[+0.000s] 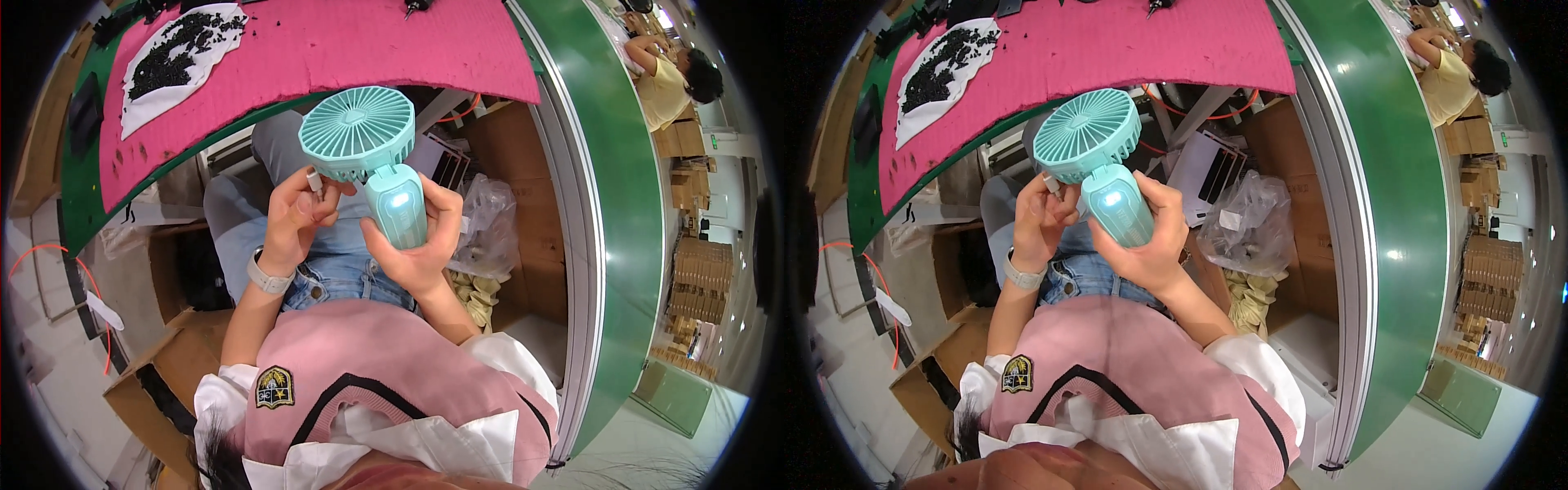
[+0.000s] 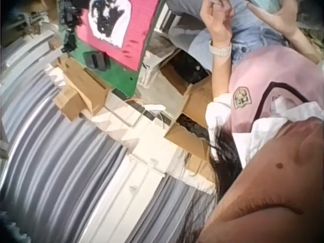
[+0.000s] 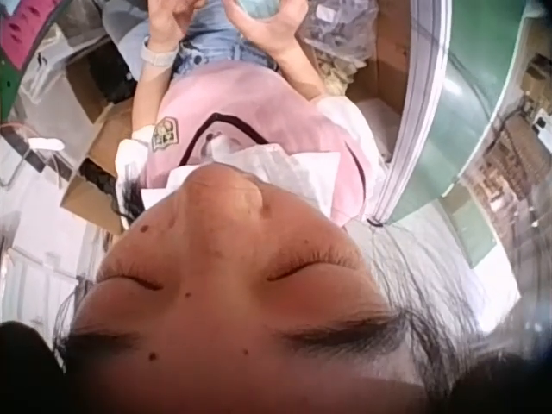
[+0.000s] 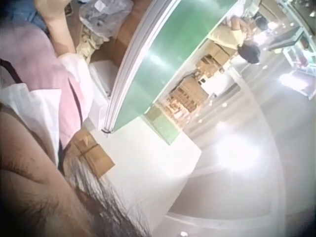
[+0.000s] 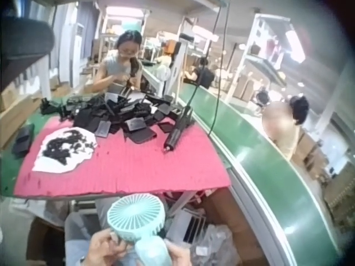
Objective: Assembling small plastic parts by attaching clips and driving screws using an electric screwdriver.
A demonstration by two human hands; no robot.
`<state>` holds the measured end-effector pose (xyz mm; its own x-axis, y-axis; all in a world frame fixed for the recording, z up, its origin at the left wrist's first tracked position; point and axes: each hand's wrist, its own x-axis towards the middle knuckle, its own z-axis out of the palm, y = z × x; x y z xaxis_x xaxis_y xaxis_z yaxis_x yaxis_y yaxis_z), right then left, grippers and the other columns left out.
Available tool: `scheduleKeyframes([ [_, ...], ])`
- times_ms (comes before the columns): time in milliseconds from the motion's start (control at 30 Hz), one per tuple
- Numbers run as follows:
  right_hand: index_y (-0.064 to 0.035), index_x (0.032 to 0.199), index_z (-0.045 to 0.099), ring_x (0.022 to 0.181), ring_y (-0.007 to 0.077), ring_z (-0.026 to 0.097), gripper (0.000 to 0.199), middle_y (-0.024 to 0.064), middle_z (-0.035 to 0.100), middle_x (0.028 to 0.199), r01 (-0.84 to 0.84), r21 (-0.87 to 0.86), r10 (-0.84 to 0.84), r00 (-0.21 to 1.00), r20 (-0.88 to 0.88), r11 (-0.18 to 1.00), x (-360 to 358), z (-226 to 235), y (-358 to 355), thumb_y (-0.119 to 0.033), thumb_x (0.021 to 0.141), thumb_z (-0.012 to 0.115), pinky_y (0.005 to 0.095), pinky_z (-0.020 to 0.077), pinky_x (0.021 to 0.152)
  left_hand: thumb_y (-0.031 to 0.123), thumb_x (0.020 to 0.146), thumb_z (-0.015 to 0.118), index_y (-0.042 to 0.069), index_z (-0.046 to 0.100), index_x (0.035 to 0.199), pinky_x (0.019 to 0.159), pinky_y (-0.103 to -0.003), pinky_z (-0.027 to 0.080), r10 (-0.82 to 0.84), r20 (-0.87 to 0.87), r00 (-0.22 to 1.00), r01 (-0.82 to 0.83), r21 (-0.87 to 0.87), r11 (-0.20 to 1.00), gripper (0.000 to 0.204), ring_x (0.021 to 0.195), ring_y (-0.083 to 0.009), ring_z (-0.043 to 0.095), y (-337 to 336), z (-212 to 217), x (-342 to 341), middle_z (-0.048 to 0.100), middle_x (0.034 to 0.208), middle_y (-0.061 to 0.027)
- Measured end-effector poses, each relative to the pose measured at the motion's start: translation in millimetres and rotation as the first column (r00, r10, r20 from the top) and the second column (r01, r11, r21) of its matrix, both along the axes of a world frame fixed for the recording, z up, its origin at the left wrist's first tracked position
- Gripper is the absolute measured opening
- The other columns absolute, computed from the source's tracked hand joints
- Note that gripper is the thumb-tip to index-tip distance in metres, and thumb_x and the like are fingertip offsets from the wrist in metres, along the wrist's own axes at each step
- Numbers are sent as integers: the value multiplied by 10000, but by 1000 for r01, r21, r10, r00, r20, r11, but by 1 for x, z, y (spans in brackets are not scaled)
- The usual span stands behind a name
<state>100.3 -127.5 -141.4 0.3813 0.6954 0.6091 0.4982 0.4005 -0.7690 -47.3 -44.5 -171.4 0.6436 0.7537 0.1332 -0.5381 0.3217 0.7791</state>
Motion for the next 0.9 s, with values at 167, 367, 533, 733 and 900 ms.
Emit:
scheduleKeyframes([
  [167,70,1183,425,873,213,611,679,153,561,1007,-10,-23,13,993,116,1000,4,2,-6,-25,623,797,301,494,769,534,828,625,-90,497,1128,503,-221,229,64,-39,997,-67,-86,994,704,565,-54,263,-11,10,6,345,644,40],
  [367,68,1209,395,958,193,577,710,159,522,1103,-90,-9,91,990,107,996,10,0,-15,-6,626,795,301,473,827,531,796,665,-67,488,1155,510,-215,243,121,-46,992,-127,-165,978,719,562,-44,299,-21,14,7,431,749,8],
  [533,65,1190,447,886,184,617,674,152,585,1044,-61,-57,70,985,159,996,12,5,-22,-31,624,799,298,497,784,485,793,699,-4,472,1153,528,-197,273,255,-62,965,-262,-148,954,648,584,-37,326,-23,10,6,505,827,1],
  [733,73,1166,485,809,205,666,631,161,642,964,-88,-218,122,982,146,972,13,1,-29,-81,636,790,311,521,713,418,836,673,61,472,1155,596,-226,367,324,-90,942,-327,-15,945,520,680,-59,459,-21,6,-3,549,924,17],
  [900,51,1145,517,803,237,672,606,151,641,955,-86,-280,130,981,141,956,15,0,-27,-107,625,786,313,521,719,349,822,695,71,452,1174,606,-219,381,320,-97,942,-326,-43,944,510,686,-49,468,-23,5,-2,544,924,22],
])
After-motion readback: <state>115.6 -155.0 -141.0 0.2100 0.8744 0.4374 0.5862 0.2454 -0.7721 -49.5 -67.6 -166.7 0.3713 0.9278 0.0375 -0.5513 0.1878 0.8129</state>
